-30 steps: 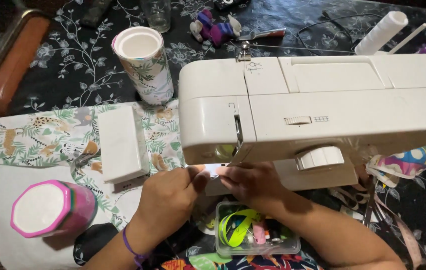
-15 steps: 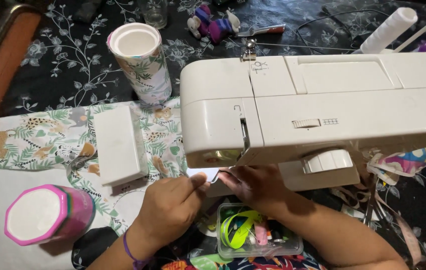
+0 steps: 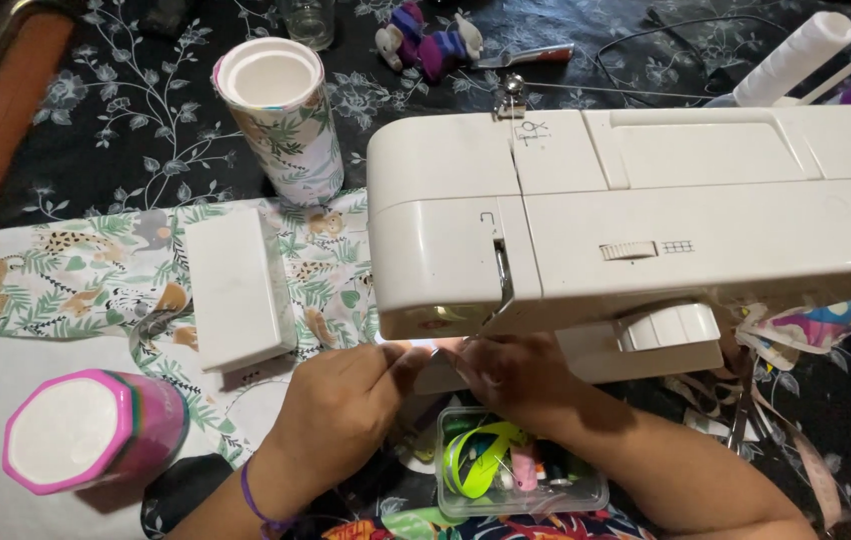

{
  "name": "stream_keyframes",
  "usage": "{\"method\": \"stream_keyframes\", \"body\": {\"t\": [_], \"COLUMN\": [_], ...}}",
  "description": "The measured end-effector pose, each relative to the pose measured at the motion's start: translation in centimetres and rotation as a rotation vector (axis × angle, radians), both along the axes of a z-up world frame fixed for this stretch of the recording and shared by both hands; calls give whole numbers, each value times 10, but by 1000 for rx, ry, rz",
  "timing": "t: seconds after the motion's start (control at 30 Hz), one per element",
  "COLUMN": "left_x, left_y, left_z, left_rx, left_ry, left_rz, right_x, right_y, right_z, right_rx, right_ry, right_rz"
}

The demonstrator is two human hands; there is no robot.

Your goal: Sewing fabric pieces together using a machine and trimming the edges with scissors to finish the component.

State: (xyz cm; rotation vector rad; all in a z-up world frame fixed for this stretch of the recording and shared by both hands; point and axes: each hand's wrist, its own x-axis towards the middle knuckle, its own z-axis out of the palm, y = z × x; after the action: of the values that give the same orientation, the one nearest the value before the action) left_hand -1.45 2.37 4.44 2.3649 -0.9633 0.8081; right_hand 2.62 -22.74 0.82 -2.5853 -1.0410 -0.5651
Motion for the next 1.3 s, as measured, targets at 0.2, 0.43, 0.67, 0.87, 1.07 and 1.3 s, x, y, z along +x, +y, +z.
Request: {"method": "stream_keyframes", "body": {"t": [0.2,0.43,0.67,0.87,1.07,1.3], "left_x": [-9,-7,-4,-1,2,5], "left_y": [-19,-19,-13,-10,-6,-7], "left_z": [-5,-6,2,3,4,3], "left_rx": [-60,40,147,161,152,123], "left_ry": [75,-71,-179,-210,-237,-246], "left_rz": [134,75,18,-15,-32,-35], "right_x": [-1,-1,-2,-1,-2,-3], "right_y": [-2,1,5,6,10,15], "right_z": [0,-1,7,6,11,27], "right_rx": [53,38,25,15,13,-23], "right_ry": [-37,-67,-64,-114,-127,-156], "right_rz": [36,51,63,47,72,44]}}
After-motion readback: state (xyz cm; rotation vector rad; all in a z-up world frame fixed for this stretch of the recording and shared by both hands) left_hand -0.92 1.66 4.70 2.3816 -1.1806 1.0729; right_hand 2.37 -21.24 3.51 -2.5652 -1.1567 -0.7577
